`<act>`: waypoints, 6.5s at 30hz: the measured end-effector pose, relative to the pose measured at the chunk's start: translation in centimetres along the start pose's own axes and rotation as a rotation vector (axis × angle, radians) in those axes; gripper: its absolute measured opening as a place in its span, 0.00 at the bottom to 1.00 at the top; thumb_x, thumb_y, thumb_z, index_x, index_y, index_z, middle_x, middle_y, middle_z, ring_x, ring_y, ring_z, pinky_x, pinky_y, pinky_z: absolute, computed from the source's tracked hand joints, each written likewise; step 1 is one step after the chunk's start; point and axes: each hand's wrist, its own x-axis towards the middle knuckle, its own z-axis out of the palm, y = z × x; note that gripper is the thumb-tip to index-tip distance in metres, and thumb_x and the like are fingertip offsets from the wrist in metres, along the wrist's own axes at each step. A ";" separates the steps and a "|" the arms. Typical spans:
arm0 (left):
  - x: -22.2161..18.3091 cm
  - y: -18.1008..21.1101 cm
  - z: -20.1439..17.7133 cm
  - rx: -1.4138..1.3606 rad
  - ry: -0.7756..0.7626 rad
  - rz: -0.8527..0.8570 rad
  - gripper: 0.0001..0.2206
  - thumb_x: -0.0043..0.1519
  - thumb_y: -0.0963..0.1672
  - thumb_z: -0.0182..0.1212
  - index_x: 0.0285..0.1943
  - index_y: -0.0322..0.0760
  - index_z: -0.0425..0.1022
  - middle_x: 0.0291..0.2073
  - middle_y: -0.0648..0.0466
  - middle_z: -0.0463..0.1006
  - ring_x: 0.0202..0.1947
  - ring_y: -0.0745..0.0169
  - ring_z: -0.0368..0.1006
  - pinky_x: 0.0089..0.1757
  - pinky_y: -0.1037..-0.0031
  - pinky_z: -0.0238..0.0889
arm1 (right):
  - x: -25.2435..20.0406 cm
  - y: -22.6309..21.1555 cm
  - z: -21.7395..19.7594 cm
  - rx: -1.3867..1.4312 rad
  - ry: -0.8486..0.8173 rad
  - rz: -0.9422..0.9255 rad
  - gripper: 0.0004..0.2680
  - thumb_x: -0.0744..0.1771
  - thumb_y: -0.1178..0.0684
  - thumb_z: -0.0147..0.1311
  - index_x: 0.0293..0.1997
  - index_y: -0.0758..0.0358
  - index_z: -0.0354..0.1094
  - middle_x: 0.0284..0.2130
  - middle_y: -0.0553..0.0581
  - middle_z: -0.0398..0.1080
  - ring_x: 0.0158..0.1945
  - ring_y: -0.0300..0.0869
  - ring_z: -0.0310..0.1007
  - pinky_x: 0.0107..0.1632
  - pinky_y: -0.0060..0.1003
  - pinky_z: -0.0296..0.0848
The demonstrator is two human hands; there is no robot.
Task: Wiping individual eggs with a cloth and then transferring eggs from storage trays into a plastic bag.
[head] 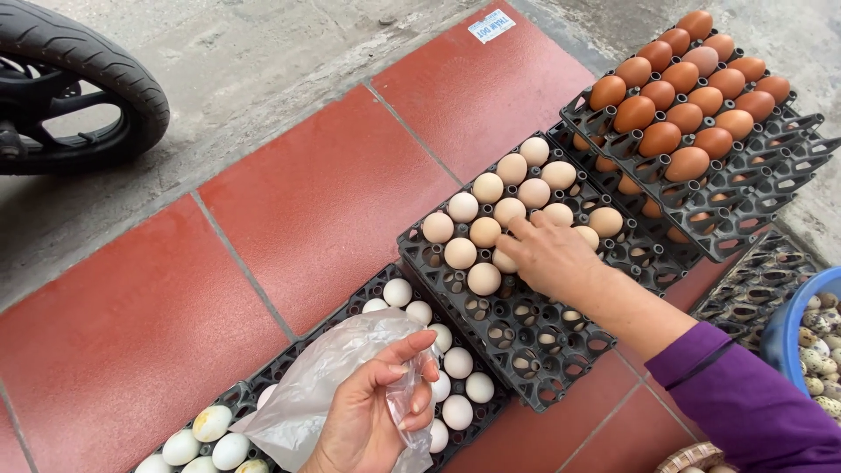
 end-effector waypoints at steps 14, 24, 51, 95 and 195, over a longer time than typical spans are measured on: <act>-1.3 -1.2 2.2 -0.015 0.026 -0.045 0.22 0.54 0.40 0.51 0.58 0.28 0.75 0.34 0.42 0.73 0.20 0.63 0.62 0.22 0.76 0.49 | -2.0 -0.6 -3.0 1.076 -0.192 0.686 0.14 0.58 0.41 0.69 0.46 0.43 0.80 0.47 0.49 0.68 0.57 0.38 0.65 0.64 0.33 0.58; -0.5 -2.4 -1.8 -0.140 -0.020 -0.009 0.14 0.55 0.41 0.49 0.43 0.26 0.77 0.25 0.42 0.68 0.18 0.58 0.56 0.20 0.76 0.45 | 0.8 -6.2 -5.2 0.334 -0.394 0.533 0.20 0.61 0.27 0.60 0.39 0.52 0.75 0.52 0.53 0.60 0.53 0.61 0.62 0.43 0.59 0.75; -4.5 -5.5 -7.7 0.142 -0.634 0.158 0.18 0.62 0.41 0.56 0.58 0.23 0.64 0.50 0.27 0.72 0.50 0.36 0.75 0.57 0.44 0.66 | -3.3 -31.9 21.3 1.195 -0.430 0.263 0.09 0.67 0.55 0.47 0.44 0.66 0.76 0.36 0.60 0.75 0.37 0.49 0.73 0.35 0.43 0.70; -5.5 1.2 -11.9 -0.075 -0.215 0.222 0.26 0.59 0.46 0.58 0.65 0.27 0.71 0.46 0.34 0.72 0.39 0.39 0.71 0.46 0.45 0.66 | -3.8 4.3 -4.1 0.500 -0.534 1.066 0.19 0.62 0.33 0.52 0.57 0.40 0.68 0.50 0.59 0.75 0.56 0.59 0.72 0.49 0.54 0.68; -5.3 -0.8 -12.6 0.013 -0.615 0.232 0.28 0.68 0.44 0.66 0.73 0.31 0.54 0.64 0.33 0.61 0.58 0.32 0.71 0.58 0.35 0.65 | 0.0 -20.4 -3.9 0.888 0.287 -0.302 0.11 0.69 0.48 0.52 0.27 0.58 0.63 0.23 0.54 0.65 0.25 0.53 0.65 0.32 0.49 0.65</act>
